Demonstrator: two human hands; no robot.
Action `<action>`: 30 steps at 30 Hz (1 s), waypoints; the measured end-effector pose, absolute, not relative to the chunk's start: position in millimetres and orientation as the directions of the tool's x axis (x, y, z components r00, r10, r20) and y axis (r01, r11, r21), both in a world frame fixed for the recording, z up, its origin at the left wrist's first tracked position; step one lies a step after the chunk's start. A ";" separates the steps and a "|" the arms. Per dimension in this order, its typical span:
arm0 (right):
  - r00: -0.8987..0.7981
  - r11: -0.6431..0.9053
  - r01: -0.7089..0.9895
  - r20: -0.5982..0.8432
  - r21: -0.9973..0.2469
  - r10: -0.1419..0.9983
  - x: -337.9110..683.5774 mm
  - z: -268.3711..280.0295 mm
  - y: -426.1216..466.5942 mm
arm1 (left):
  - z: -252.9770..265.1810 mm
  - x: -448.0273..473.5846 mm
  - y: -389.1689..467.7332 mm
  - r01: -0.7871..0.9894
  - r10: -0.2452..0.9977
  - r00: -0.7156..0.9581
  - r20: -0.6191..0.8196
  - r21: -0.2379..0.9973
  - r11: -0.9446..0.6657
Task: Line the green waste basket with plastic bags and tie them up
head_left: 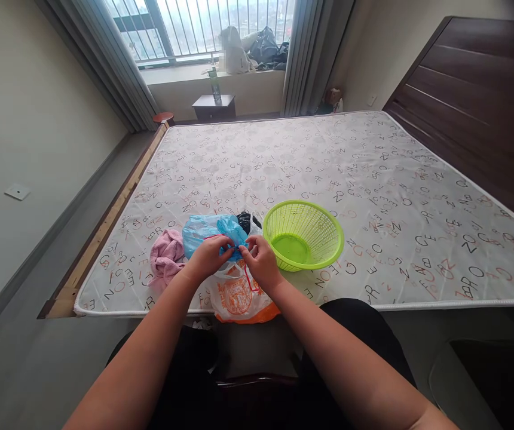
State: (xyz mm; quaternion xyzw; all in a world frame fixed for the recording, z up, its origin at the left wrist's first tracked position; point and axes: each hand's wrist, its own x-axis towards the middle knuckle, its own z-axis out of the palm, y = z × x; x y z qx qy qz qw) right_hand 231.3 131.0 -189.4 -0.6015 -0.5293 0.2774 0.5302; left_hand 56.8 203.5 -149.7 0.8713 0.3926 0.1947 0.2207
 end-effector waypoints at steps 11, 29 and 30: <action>0.144 0.018 0.518 0.108 -0.855 0.984 239.9 -206.9 140.4 | -155.1 54.8 215.0 0.629 0.817 0.541 0.199 0.549 -0.551; 0.167 0.121 0.496 0.232 -0.860 0.958 237.5 -206.6 138.3 | -155.1 64.3 204.9 0.547 0.783 0.606 0.141 0.641 -0.539; 0.175 0.100 0.504 0.215 -0.858 0.961 237.4 -205.5 137.9 | -154.0 64.0 205.6 0.564 0.794 0.591 0.141 0.631 -0.532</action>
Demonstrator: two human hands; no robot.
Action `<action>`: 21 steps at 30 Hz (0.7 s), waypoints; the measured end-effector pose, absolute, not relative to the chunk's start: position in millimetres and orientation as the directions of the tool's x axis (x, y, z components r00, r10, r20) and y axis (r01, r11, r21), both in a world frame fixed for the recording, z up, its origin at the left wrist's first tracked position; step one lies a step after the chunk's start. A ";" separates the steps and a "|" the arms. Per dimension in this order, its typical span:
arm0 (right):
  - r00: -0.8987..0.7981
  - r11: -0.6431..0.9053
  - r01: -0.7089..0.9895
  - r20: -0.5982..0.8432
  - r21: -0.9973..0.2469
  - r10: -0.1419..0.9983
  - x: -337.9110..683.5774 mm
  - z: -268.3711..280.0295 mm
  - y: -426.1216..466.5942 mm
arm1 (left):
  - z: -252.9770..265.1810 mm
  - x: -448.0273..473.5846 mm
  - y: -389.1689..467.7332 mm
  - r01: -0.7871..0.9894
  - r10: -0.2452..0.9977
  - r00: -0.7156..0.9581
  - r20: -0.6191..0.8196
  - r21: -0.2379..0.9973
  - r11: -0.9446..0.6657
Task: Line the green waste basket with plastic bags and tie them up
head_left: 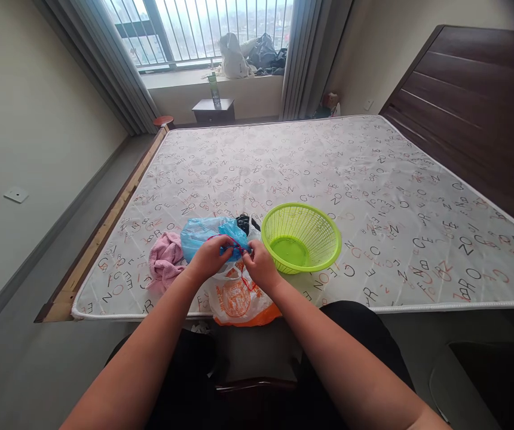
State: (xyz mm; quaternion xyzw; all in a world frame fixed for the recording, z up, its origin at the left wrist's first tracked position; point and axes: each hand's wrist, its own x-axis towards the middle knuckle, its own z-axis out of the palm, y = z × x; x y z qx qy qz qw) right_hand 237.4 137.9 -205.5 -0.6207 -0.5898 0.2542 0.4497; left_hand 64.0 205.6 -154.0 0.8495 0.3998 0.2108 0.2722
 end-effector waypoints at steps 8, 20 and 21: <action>0.231 -0.016 0.494 0.113 -0.869 0.966 239.8 -202.0 140.3 | -153.6 44.5 223.0 0.811 0.962 0.251 0.112 0.518 -0.272; 0.131 0.072 0.393 0.134 -0.917 0.982 237.9 -192.5 135.7 | -162.6 54.8 221.3 0.632 0.834 0.509 0.213 0.566 -0.530; 0.118 0.078 0.387 0.133 -0.919 0.984 237.3 -191.6 135.0 | -162.5 54.3 221.8 0.642 0.844 0.499 0.198 0.569 -0.513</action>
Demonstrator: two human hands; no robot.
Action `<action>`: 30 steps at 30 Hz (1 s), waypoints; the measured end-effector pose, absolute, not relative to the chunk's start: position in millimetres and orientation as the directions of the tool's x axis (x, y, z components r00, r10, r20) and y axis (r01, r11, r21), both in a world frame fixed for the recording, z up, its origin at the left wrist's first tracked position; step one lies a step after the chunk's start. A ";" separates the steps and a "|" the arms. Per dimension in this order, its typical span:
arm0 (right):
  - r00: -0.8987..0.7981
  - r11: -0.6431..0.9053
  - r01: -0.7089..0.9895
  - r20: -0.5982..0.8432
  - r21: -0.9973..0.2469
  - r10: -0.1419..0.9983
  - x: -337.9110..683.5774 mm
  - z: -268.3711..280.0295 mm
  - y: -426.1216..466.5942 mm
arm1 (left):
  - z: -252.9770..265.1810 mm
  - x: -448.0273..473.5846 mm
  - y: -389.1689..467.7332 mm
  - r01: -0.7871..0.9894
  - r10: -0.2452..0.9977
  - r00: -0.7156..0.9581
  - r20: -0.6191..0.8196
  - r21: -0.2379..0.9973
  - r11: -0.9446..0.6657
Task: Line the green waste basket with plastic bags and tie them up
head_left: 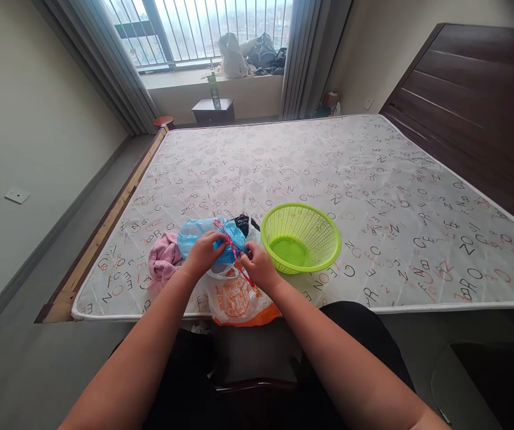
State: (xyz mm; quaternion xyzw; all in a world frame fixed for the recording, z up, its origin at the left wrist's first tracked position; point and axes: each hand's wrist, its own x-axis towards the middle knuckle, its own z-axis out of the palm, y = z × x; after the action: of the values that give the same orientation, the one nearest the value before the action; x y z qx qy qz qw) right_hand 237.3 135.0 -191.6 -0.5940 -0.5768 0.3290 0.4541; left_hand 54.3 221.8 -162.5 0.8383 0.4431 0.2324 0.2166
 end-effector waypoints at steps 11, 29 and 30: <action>0.122 0.098 0.445 0.169 -0.890 0.978 237.9 -199.3 137.3 | -157.4 29.7 243.2 0.323 0.984 -0.161 0.082 0.946 -0.026; 0.147 0.073 0.457 0.156 -0.886 0.977 234.4 -211.2 136.0 | -131.3 10.9 236.2 0.773 0.805 -0.025 0.592 0.522 -0.360; 0.152 0.088 0.450 0.174 -0.889 0.973 234.4 -211.5 135.9 | -132.0 25.1 227.5 0.765 0.797 0.139 0.587 0.447 -0.463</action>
State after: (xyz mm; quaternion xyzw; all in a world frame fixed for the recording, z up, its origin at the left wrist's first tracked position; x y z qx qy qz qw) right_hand 234.4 135.9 -211.5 -0.6098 -0.5832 0.2897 0.4517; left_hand 25.1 227.5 -132.0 0.7544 0.5179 0.4029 0.0198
